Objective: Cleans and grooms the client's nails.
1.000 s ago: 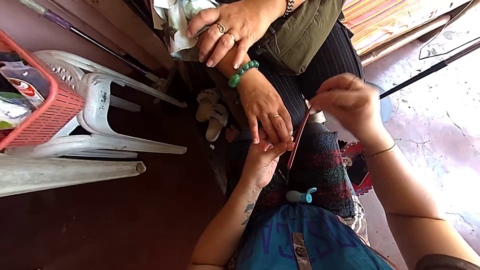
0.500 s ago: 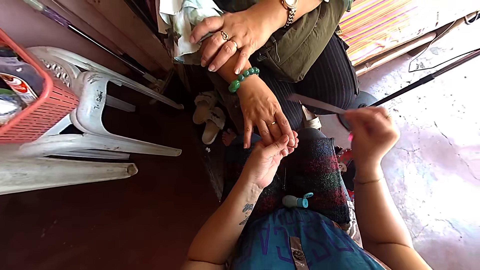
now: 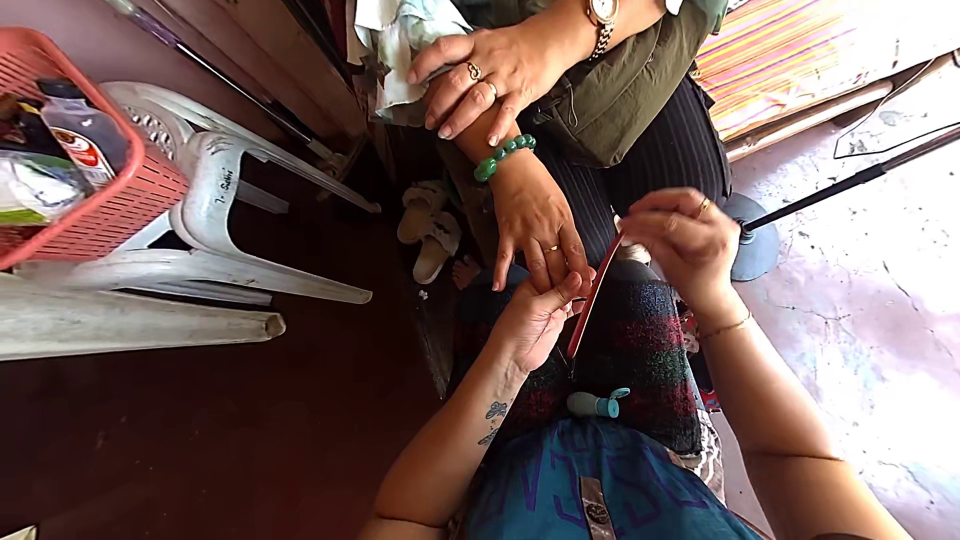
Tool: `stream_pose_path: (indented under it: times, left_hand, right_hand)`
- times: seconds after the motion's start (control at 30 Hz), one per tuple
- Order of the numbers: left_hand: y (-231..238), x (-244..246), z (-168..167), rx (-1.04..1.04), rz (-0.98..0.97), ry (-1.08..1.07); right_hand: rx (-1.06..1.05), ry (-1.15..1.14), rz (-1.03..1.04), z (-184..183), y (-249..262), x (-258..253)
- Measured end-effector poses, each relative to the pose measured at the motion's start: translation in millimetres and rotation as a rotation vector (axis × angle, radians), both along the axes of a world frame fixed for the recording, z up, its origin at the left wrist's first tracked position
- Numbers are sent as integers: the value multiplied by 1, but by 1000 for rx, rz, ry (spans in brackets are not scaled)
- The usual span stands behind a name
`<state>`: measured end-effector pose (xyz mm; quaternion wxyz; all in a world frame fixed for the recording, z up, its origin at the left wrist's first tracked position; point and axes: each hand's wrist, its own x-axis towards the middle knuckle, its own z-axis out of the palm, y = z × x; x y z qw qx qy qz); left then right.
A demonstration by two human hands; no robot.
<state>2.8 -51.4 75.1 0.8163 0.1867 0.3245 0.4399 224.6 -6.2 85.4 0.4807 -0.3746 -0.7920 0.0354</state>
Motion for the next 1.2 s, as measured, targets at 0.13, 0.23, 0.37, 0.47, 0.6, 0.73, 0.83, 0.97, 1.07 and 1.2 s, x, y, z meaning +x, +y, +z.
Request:
stream_pose_path:
  times: [0.13,0.23,0.37,0.47,0.6,0.73,0.83,0.97,1.07,1.2]
  left_hand:
    - [0,3,0,-4,20,9]
    - [-1,1,-1,31,14,13]
    - [-2,5,-2,44,23,15]
    - [-2,5,-4,85,9,17]
    - [-2,8,-3,59,18,14]
    - [-1,9,-5,96,8,4]
    - [-3,10,-3,60,44,-3]
    - [-1,10,-7,92,26,-27]
    - [-1,14,-6,97,44,-22]
    - [-1,22,-13,151,89,-72]
  right_hand:
    - [-29,-42,13,10,-1,-5]
    - [-68,-74,61,15,-5,0]
    - [-35,-50,-67,10,-9,2]
    - [-54,-108,26,11,-24,2]
    - [-14,-52,-194,1,-24,10]
    - [33,-124,-119,0,-33,5]
    - [12,-74,-245,-5,-27,17]
    - [109,-121,-167,-10,-41,10]
    - [145,-58,-402,-23,-43,32]
    - [204,-123,-466,-34,-73,10]
